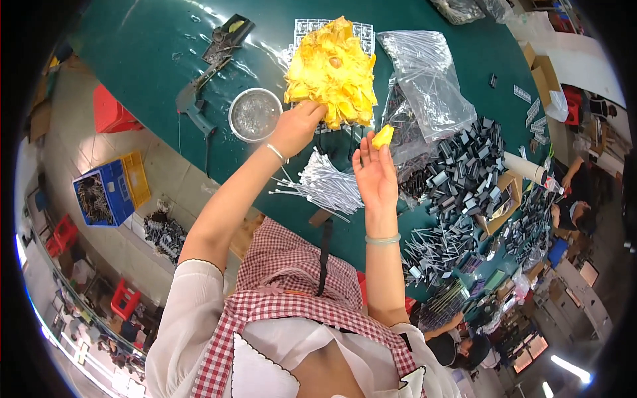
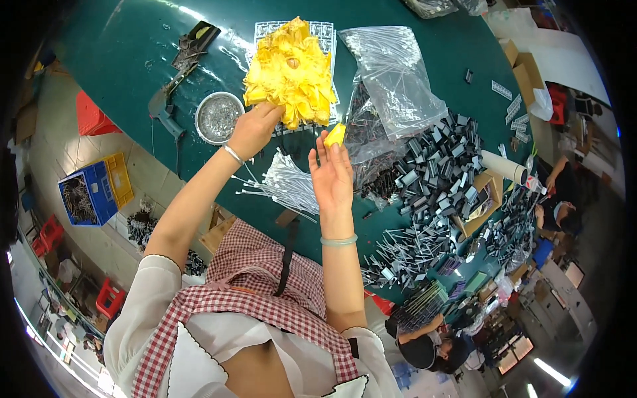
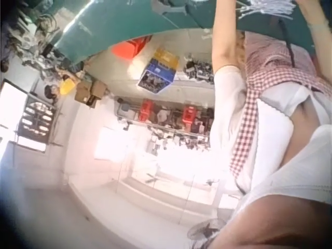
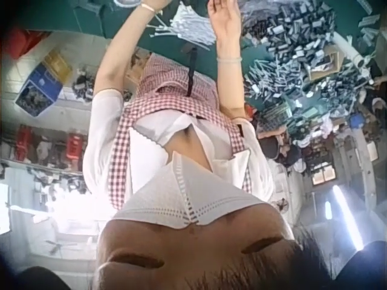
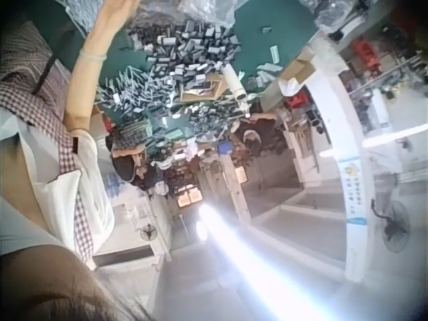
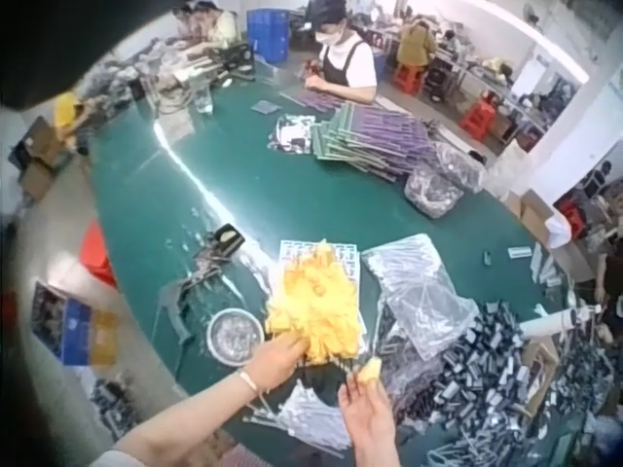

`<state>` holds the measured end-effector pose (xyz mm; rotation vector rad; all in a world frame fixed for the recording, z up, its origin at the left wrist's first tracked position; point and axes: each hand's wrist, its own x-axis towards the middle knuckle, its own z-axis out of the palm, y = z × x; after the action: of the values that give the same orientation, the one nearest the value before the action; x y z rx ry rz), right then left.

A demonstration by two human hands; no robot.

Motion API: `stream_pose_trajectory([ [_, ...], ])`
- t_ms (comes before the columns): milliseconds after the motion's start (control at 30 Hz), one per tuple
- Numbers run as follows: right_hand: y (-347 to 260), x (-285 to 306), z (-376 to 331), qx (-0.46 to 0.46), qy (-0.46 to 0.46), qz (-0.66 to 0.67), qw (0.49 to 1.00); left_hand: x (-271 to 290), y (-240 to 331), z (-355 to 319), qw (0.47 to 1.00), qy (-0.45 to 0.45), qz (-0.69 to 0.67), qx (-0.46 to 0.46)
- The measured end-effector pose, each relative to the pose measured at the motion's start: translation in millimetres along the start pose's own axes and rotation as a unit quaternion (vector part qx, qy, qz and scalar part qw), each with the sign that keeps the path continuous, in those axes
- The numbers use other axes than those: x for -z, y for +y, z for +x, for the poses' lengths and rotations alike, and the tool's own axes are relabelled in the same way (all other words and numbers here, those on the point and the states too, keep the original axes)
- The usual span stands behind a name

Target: The person assembles small metal inserts into yellow plastic housings by hand, creating assembled components.

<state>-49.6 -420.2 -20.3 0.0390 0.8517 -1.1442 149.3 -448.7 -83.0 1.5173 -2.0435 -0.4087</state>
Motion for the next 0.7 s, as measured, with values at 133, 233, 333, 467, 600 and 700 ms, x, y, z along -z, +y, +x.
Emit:
stream_pose_trajectory([
  [133,11.4,1.3,2.3,0.003,0.009,0.012,1.0,1.4,0.6,9.4,0.999,0.009,0.026,-0.03],
  [233,20.5,3.6,9.8,0.009,-0.009,-0.006,1.0,-7.4,2.7,3.5,0.999,-0.03,0.02,0.006],
  [333,23.0,11.1,13.5,0.005,-0.001,-0.004,1.0,-15.3,6.3,3.2,0.999,0.011,0.002,0.037],
  [467,14.4,1.1,14.4,0.019,-0.039,-0.001,0.999,-15.1,20.0,5.3,0.993,0.044,-0.013,0.105],
  [600,6.8,-16.6,20.4,0.035,-0.025,-0.015,0.999,-22.0,31.8,8.2,0.973,0.032,-0.024,0.228],
  [700,4.8,-31.0,30.6,0.026,-0.024,-0.005,0.999,-17.2,31.4,16.6,0.96,0.034,-0.053,0.273],
])
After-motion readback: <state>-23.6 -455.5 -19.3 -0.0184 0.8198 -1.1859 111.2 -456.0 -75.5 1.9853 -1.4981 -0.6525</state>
